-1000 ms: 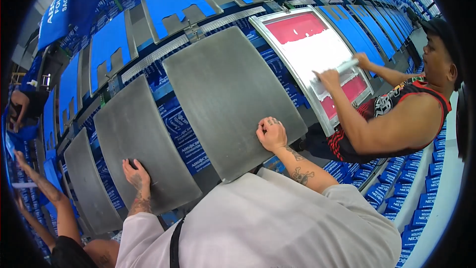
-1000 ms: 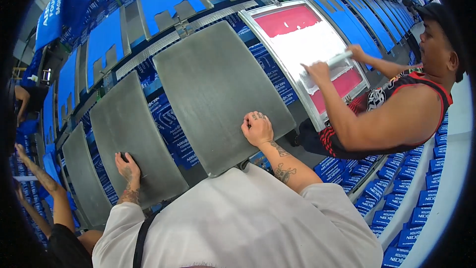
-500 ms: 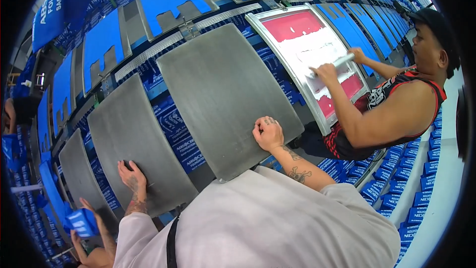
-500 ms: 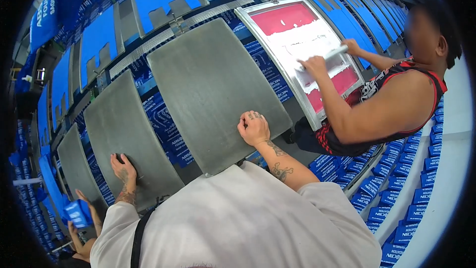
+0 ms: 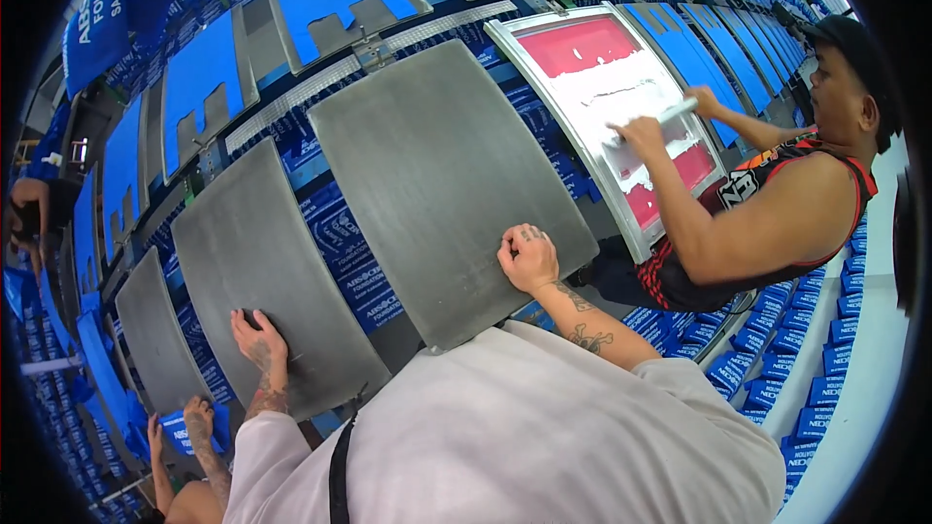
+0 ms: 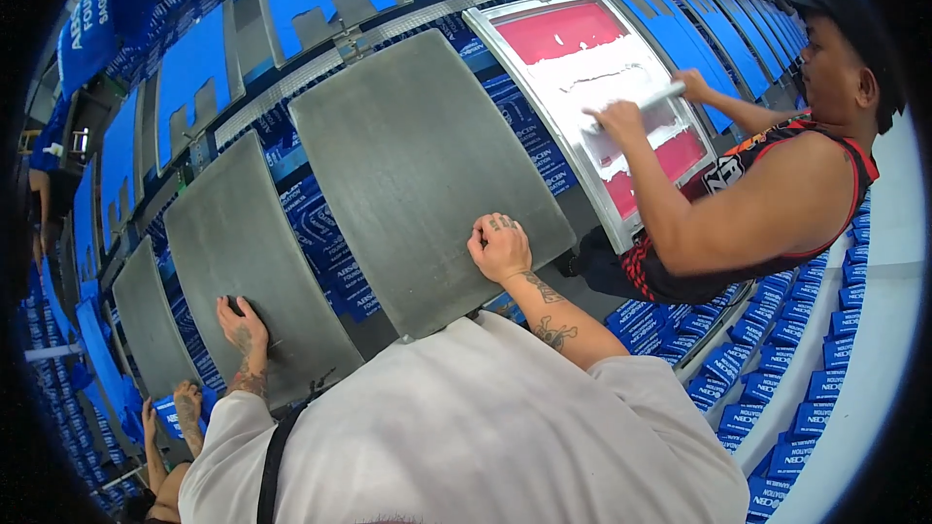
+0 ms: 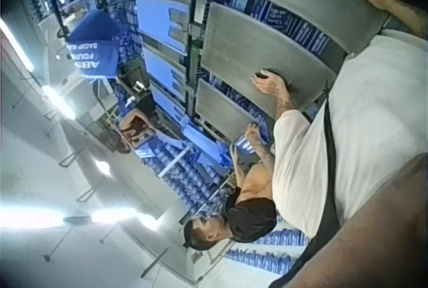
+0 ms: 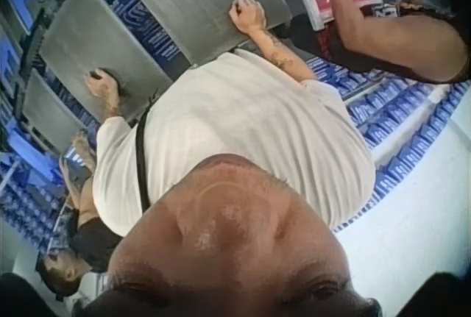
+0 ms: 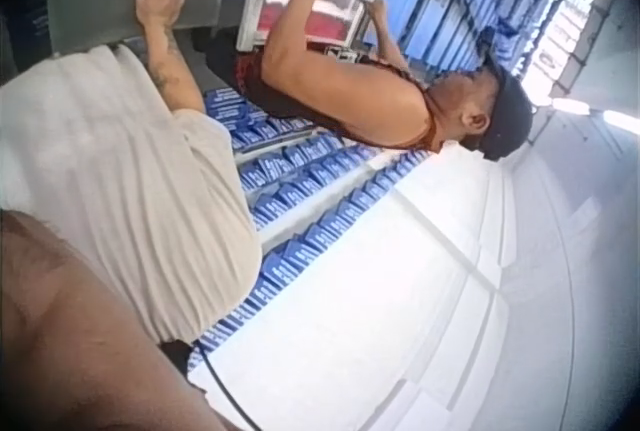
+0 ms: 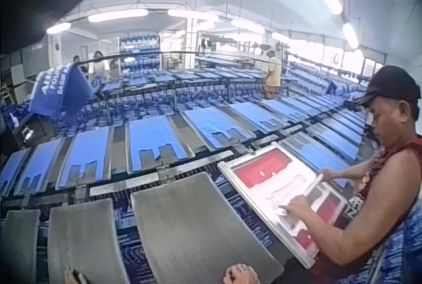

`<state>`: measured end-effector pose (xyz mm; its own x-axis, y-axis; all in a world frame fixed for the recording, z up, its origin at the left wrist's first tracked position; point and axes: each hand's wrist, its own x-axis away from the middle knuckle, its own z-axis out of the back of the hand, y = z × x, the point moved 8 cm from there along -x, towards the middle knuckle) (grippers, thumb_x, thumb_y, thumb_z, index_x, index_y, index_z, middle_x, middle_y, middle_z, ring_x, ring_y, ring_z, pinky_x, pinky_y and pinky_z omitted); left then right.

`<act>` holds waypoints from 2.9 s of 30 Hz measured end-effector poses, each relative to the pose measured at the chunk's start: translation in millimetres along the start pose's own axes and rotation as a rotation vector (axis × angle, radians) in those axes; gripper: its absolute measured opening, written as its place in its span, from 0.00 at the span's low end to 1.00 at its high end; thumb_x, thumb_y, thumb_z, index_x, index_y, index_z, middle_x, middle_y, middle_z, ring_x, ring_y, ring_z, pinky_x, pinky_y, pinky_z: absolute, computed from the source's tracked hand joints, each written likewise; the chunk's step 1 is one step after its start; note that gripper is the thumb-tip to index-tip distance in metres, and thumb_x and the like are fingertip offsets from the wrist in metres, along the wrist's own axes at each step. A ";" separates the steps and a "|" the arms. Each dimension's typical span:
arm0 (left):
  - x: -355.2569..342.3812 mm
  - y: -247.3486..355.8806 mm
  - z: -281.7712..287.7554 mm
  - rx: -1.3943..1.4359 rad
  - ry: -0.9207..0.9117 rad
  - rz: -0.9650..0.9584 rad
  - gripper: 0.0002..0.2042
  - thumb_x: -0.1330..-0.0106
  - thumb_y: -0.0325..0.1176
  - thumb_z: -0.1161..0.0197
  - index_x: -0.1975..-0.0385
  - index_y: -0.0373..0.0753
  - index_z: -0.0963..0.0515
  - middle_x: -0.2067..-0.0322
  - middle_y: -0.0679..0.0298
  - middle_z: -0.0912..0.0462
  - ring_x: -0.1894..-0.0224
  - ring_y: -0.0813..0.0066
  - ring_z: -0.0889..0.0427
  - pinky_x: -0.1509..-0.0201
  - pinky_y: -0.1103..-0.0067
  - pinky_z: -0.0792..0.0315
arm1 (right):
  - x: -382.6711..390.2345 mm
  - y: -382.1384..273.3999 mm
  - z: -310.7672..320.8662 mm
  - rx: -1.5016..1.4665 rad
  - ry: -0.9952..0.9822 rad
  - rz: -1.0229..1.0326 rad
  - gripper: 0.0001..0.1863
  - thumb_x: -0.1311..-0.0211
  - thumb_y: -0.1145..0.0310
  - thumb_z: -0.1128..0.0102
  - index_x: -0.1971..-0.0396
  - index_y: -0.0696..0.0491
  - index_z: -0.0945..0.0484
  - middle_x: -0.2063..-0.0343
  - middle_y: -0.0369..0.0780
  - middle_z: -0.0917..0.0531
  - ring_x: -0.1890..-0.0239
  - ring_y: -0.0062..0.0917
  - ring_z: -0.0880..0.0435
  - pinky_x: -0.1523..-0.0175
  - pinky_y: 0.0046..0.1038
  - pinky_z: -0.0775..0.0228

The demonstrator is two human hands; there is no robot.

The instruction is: Placing blue shopping bags onto screen-printing pallets and checking the printed logos.

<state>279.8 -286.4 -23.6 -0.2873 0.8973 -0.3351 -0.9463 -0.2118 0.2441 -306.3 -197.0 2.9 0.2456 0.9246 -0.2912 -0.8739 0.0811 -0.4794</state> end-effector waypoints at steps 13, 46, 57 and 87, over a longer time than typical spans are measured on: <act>-0.3 2.7 1.5 -0.003 -0.018 0.008 0.23 0.26 0.42 0.43 0.39 0.31 0.27 0.34 0.48 0.28 0.33 0.48 0.30 0.29 0.60 0.35 | -0.6 -1.0 1.0 0.021 -0.004 0.007 0.04 0.43 0.69 0.37 0.71 0.49 0.24 0.76 0.37 0.23 0.68 0.36 0.21 0.59 0.38 0.30; 1.0 1.2 -0.5 0.018 -0.019 0.026 0.23 0.26 0.43 0.44 0.39 0.32 0.27 0.34 0.49 0.28 0.32 0.50 0.31 0.29 0.61 0.37 | 0.2 0.2 1.1 0.001 0.021 -0.002 0.03 0.44 0.70 0.37 0.71 0.49 0.23 0.75 0.37 0.22 0.68 0.36 0.20 0.59 0.38 0.29; -0.6 1.2 1.1 0.020 0.008 -0.009 0.23 0.27 0.42 0.43 0.40 0.31 0.26 0.35 0.48 0.27 0.33 0.49 0.29 0.30 0.60 0.35 | 1.7 6.2 -5.3 0.017 -0.119 -0.094 0.04 0.41 0.67 0.38 0.69 0.50 0.23 0.69 0.38 0.19 0.60 0.35 0.19 0.51 0.39 0.27; 77.7 115.8 -38.5 -0.064 -0.506 0.186 0.38 0.30 0.59 0.44 0.32 0.31 0.32 0.29 0.35 0.39 0.24 0.43 0.43 0.22 0.58 0.46 | 57.2 73.2 61.7 -0.764 0.116 -0.293 0.06 0.34 0.67 0.37 0.67 0.55 0.19 0.78 0.39 0.16 0.76 0.23 0.18 0.67 0.29 0.26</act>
<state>142.2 -256.1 -56.4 -0.3586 0.9135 0.1920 -0.8979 -0.3938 0.1965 -382.2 -115.2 2.2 0.4973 0.8577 -0.1306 -0.2517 -0.0014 -0.9678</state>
